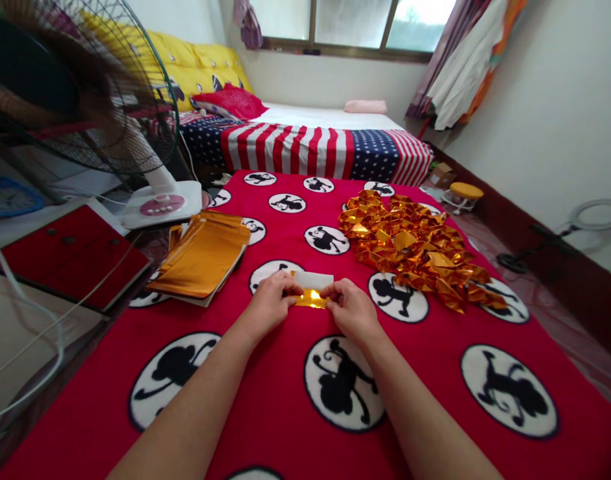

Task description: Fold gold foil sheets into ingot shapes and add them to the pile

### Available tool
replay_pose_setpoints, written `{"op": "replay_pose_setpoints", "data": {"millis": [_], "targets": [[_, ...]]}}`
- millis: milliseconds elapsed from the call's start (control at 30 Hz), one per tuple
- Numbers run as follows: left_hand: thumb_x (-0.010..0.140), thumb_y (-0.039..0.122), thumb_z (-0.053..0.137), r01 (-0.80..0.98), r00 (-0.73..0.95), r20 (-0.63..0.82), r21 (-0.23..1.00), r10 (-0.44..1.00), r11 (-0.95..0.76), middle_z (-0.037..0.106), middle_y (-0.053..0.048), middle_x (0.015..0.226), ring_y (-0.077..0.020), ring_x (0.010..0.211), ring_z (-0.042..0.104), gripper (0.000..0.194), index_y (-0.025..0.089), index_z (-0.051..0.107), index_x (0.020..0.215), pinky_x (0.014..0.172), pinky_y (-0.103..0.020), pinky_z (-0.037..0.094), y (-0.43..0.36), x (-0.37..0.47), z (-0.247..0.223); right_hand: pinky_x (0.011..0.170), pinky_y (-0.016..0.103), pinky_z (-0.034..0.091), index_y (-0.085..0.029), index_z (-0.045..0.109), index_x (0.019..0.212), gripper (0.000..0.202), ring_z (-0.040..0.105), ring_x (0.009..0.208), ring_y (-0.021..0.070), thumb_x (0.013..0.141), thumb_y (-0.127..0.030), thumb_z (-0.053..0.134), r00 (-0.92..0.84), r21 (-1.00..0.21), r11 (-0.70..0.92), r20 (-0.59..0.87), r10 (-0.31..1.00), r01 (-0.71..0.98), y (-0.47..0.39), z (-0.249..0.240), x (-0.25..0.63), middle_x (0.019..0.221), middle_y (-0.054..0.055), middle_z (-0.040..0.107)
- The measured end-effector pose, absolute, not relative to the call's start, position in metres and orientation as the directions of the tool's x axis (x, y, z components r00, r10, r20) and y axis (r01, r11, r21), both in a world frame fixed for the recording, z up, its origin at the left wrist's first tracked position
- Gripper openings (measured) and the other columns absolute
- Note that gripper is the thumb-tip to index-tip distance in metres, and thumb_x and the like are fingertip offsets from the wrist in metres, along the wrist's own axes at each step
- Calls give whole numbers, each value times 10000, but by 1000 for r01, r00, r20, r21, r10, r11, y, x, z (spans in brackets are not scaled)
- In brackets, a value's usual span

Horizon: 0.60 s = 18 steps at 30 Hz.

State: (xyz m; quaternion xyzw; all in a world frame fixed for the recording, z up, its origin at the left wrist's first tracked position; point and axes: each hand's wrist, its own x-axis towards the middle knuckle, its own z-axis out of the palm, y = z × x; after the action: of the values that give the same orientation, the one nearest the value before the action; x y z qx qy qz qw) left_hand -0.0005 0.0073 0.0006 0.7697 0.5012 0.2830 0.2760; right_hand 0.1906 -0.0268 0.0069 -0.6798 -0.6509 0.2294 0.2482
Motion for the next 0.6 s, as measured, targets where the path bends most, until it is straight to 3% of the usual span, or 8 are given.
{"op": "replay_pose_setpoints", "data": {"millis": [167,233,333,500,600], "targets": [[718,101,670,638,315,151,697,937,-327,674,-41,877,-175,846,623,127,193,747,760,770,-290,492,5,3,4,656,234,406,-248,729,849,279,617,767,134,757,-65,540,43,-636,-24,15,999,772,-27,8,190,858,-10,672],[718,213,723,667,287,171,670,943,-325,656,-42,817,-179,800,607,40,174,723,726,724,-295,478,2,8,5,623,244,387,-248,721,833,157,612,740,139,780,-172,594,75,-602,-52,14,997,797,-29,9,186,858,-7,664],[690,283,765,718,240,210,619,948,-319,627,-42,779,-184,777,583,150,158,683,702,702,-303,462,1,13,2,585,255,348,-242,693,842,121,606,733,151,775,-338,662,113,-546,-69,47,992,835,-32,10,180,893,2,649],[741,130,681,705,277,234,610,932,-363,637,-41,800,-179,825,586,51,161,673,702,770,-311,460,3,12,-3,621,244,359,-246,686,853,137,604,747,135,773,-173,602,75,-574,-41,36,997,818,-31,10,183,862,-14,646],[752,166,687,706,261,241,613,935,-355,638,-37,782,-175,795,584,69,166,668,686,751,-310,457,3,11,-2,635,243,365,-236,675,826,125,598,741,135,779,-164,585,82,-573,-36,54,995,819,-29,10,185,830,-12,644]]}}
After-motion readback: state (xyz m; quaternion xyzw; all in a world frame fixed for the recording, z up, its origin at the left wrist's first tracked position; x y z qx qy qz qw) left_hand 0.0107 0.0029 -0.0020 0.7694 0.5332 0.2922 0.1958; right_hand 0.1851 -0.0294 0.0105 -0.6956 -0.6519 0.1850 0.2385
